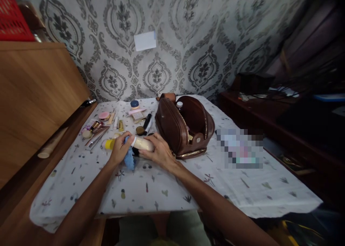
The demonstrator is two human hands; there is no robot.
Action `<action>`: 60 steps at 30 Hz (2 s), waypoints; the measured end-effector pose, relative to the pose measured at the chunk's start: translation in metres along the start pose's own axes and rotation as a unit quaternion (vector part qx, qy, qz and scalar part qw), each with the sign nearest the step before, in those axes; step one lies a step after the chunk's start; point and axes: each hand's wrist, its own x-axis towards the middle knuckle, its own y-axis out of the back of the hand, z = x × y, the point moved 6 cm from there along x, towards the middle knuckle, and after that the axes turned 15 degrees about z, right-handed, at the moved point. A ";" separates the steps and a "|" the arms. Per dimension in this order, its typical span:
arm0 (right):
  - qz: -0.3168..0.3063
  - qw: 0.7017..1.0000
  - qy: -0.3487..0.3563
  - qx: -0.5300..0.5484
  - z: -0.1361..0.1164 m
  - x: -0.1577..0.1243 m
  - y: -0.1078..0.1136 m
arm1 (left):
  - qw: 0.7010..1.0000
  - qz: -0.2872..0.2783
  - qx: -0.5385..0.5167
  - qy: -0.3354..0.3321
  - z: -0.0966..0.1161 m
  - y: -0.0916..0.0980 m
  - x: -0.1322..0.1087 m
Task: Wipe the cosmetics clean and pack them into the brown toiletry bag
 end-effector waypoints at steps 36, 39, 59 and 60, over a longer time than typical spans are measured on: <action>-0.025 0.999 -0.007 0.034 0.008 -0.001 -0.002 | 0.996 -0.015 -0.055 0.069 -0.019 0.004 0.002; -0.046 0.998 -0.023 0.043 0.005 -0.002 0.000 | 0.997 -0.017 -0.049 0.055 -0.015 0.005 0.003; -0.094 0.950 -0.153 0.255 0.023 -0.002 -0.015 | 0.997 -0.009 -0.063 0.040 -0.008 0.008 0.004; -0.109 0.938 -0.175 0.279 0.023 -0.003 -0.016 | 0.997 -0.014 -0.070 0.037 -0.006 0.008 0.004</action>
